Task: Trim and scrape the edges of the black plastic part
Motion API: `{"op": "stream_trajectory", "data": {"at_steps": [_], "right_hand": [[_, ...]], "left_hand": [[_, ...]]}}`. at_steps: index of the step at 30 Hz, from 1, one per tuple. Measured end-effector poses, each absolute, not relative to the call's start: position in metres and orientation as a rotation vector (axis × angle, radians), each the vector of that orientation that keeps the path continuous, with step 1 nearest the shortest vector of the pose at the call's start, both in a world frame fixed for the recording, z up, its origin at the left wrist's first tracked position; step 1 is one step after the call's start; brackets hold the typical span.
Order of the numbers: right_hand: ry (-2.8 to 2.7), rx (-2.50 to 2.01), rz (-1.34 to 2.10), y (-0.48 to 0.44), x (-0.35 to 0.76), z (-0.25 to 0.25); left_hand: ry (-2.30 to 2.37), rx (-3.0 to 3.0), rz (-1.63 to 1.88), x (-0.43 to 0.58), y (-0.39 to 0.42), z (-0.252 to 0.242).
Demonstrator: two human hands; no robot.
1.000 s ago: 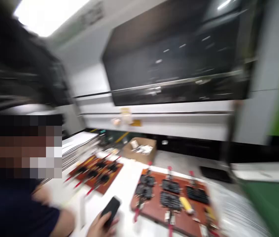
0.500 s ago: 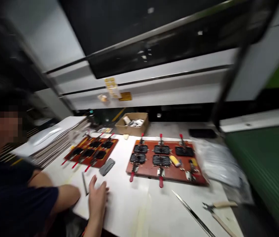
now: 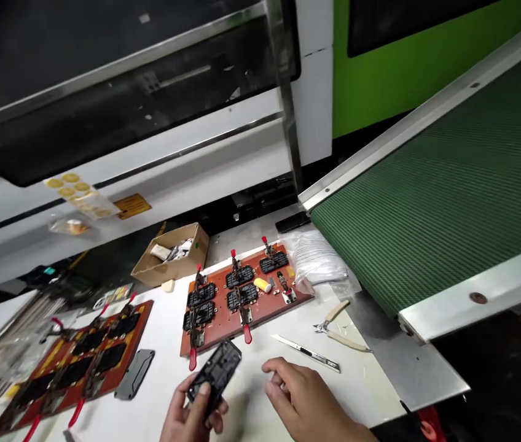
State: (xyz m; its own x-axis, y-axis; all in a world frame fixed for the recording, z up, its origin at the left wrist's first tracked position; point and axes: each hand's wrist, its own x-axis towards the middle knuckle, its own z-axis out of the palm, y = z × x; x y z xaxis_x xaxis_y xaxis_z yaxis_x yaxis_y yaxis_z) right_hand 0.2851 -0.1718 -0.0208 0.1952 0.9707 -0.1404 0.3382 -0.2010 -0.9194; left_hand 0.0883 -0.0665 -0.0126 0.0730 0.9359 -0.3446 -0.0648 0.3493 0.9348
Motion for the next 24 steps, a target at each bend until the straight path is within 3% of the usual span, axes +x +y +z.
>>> {"op": "stream_trajectory", "data": {"at_steps": [4, 12, 24], "right_hand": [[-1.441, -1.707, 0.816, -0.189, 0.289, -0.065], [-1.42, -1.652, 0.63, -0.183, 0.284, -0.105], [-1.384, -1.619, 0.679, -0.182, 0.282, -0.112]], "left_hand": [[1.161, 1.091, 1.007, 0.148, -0.009, 0.021], [1.046, 1.418, 0.566, 0.283, 0.069, 0.022], [1.205, 1.807, 0.153, 0.291, 0.084, 0.007]]}}
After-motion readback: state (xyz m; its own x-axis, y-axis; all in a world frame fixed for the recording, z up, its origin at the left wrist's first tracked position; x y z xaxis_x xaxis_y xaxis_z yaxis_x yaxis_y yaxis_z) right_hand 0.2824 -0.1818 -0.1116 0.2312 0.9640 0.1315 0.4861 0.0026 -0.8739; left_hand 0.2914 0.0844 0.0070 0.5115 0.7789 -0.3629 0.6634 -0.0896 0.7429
